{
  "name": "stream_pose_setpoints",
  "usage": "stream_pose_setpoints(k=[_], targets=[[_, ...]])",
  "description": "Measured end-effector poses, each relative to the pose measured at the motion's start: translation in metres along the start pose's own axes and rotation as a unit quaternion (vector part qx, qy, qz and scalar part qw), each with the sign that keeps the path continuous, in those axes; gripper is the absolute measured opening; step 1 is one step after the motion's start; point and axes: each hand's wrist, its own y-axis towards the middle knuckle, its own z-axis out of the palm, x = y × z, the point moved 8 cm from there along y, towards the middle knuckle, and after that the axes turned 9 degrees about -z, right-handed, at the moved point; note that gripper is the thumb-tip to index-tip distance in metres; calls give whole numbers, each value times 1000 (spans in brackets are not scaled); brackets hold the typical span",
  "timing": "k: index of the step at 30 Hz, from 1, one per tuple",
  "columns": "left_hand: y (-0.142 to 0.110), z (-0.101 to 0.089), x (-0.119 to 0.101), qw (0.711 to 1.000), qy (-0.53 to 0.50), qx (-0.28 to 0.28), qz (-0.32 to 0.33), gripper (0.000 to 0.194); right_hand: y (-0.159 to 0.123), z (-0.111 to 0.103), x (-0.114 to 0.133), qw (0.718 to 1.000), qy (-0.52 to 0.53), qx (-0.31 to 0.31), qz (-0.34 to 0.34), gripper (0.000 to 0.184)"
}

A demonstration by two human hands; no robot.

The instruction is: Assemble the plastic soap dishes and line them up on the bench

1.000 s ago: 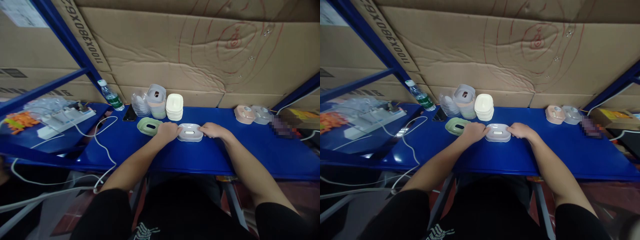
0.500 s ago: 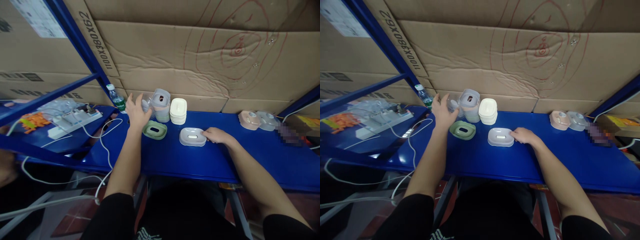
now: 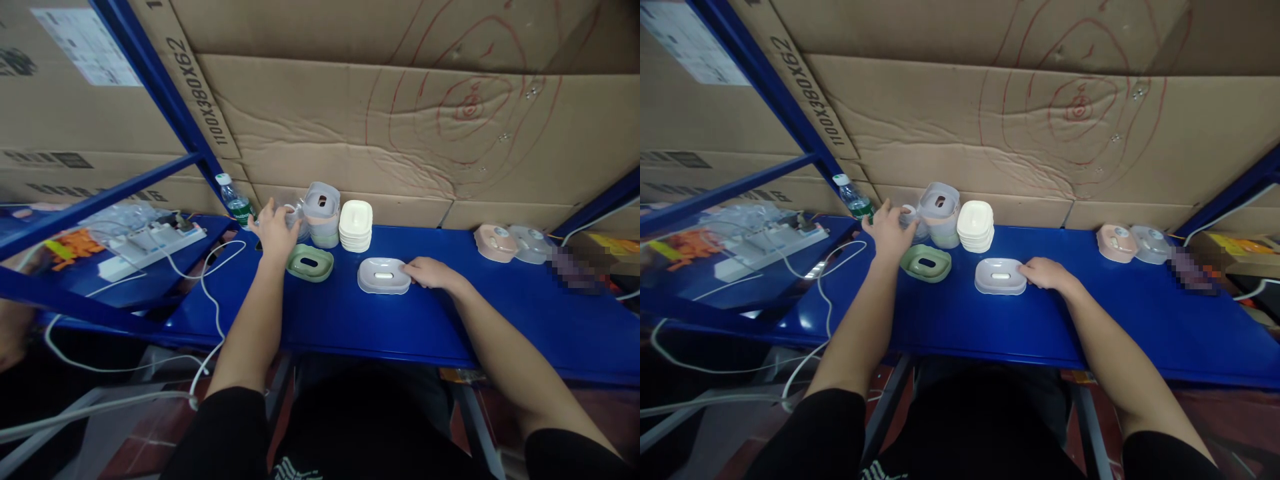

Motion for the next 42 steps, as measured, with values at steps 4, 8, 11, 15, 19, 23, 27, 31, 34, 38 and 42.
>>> stream_pose_setpoints(k=[4,8,11,15,19,23,27,31,34,38,42], targets=[[1,-1,1,1000,-1,-1,-4,34,0,0,0,1000,1,2,1,55],[1,-3,0,1000,2,-1,7,52,0,0,-1,1000,3,-2,-5,55],[1,-3,-2,1000,7,5,19,55,2,1,-3,1000,3,-1,-7,57],[2,-2,-3,999,9,7,30,53,3,2,-4,1000,0,-1,-9,57],[4,1,-3,998,-7,23,50,63,2,-1,0,1000,-18,-10,-15,57],[7,5,-1,997,-5,41,61,59,0,-2,4,1000,-17,-11,-16,57],[9,7,0,996,-9,33,77,56,0,-3,5,1000,-14,-13,-14,57],[11,5,0,996,-23,19,82,58,1,-2,3,1000,-18,-17,-18,57],[13,4,-3,996,-11,22,81,61,2,-2,3,1000,-17,-18,-15,56],[16,2,-9,996,23,49,77,58,2,-3,4,1000,-15,-21,-8,54],[22,-3,-14,991,64,81,81,60,1,-3,5,1000,-14,-21,-7,55]])
